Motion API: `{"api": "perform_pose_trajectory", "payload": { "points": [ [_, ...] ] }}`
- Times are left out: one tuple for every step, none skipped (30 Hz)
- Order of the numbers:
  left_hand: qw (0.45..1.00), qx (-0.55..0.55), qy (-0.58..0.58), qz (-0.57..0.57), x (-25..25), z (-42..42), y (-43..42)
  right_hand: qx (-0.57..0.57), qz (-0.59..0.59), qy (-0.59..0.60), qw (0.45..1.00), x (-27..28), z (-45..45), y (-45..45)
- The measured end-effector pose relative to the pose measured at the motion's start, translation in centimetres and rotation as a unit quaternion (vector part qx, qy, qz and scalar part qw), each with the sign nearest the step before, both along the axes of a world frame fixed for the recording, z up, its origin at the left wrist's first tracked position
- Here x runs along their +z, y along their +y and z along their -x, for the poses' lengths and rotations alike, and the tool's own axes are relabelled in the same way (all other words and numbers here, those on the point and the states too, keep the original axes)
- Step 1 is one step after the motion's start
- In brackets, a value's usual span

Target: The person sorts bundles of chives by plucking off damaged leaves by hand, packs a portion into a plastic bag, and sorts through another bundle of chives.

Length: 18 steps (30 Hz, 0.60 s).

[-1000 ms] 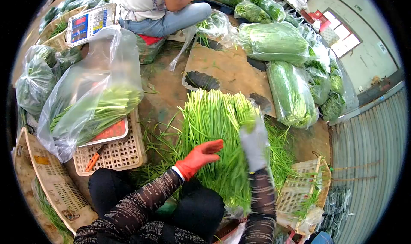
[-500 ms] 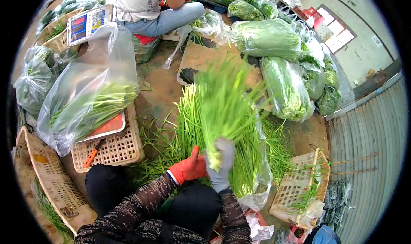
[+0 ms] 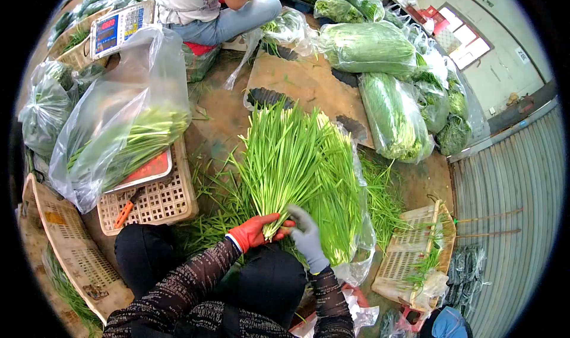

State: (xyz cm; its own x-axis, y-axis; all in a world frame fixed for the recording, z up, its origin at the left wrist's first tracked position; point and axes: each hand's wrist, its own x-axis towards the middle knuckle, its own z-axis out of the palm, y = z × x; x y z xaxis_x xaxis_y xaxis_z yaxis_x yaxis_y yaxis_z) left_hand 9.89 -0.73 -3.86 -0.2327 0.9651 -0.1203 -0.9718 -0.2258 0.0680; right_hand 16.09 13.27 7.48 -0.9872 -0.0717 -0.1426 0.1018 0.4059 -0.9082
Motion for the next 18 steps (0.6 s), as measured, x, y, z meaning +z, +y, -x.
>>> {"api": "perform_pose_trajectory", "payload": {
  "points": [
    [1.0,-0.004,0.013,0.016,0.1,0.0,-0.1,-0.11,0.025,0.012,0.993,-0.1,0.0,-0.1],
    [0.999,-0.006,0.021,0.028,0.2,0.1,-0.2,-0.219,0.05,0.025,0.974,-0.2,0.1,-0.2],
    [0.999,-0.009,0.028,0.04,0.2,0.3,-0.2,-0.326,0.074,0.038,0.942,-0.3,0.2,-0.2],
    [0.998,-0.007,0.034,0.055,0.1,0.3,-0.1,-0.355,0.066,0.033,0.932,-0.5,0.5,-0.3],
    [0.996,-0.003,0.044,0.073,0.0,0.4,-0.2,-0.356,0.065,0.034,0.932,-1.3,0.5,0.2],
    [0.994,0.0,0.051,0.094,-0.2,0.4,-0.1,-0.362,0.148,-0.051,0.919,-2.4,0.4,0.9],
    [0.989,0.007,0.079,0.128,-0.1,0.3,0.0,-0.362,0.229,-0.135,0.893,-3.1,0.6,1.4],
    [0.989,0.007,0.079,0.128,0.1,0.2,-0.1,-0.363,0.228,-0.135,0.893,-3.8,0.7,1.7],
    [0.986,-0.006,0.109,0.123,0.4,0.2,-0.2,-0.333,0.103,-0.105,0.931,-4.0,1.2,1.6],
    [0.983,-0.017,0.14,0.117,0.9,0.1,-0.4,-0.296,-0.023,-0.073,0.952,-4.2,1.6,1.5],
    [0.981,-0.02,0.155,0.116,1.0,0.1,-0.4,-0.294,-0.022,-0.074,0.953,-4.4,1.8,1.2],
    [0.979,-0.018,0.161,0.122,1.1,0.0,-0.4,-0.323,-0.004,-0.05,0.945,-4.2,2.1,0.6],
    [0.978,-0.014,0.163,0.13,1.1,0.0,-0.3,-0.352,0.013,-0.026,0.935,-4.1,2.3,0.1],
    [0.976,-0.008,0.164,0.142,1.1,-0.1,-0.3,-0.363,0.027,-0.053,0.93,-4.9,2.1,0.7],
    [0.974,-0.003,0.167,0.151,1.0,-0.1,-0.2,-0.364,0.026,-0.052,0.93,-6.1,1.6,1.5],
    [0.972,0.003,0.172,0.163,1.0,-0.1,-0.2,-0.349,-0.047,-0.057,0.934,-7.1,1.1,2.2],
    [0.969,0.01,0.174,0.173,1.0,-0.1,-0.2,-0.332,-0.12,-0.061,0.934,-8.1,0.6,2.9],
    [0.967,0.015,0.178,0.182,1.0,-0.1,-0.1,-0.332,-0.122,-0.062,0.933,-7.1,0.4,2.3]
  ]
}}
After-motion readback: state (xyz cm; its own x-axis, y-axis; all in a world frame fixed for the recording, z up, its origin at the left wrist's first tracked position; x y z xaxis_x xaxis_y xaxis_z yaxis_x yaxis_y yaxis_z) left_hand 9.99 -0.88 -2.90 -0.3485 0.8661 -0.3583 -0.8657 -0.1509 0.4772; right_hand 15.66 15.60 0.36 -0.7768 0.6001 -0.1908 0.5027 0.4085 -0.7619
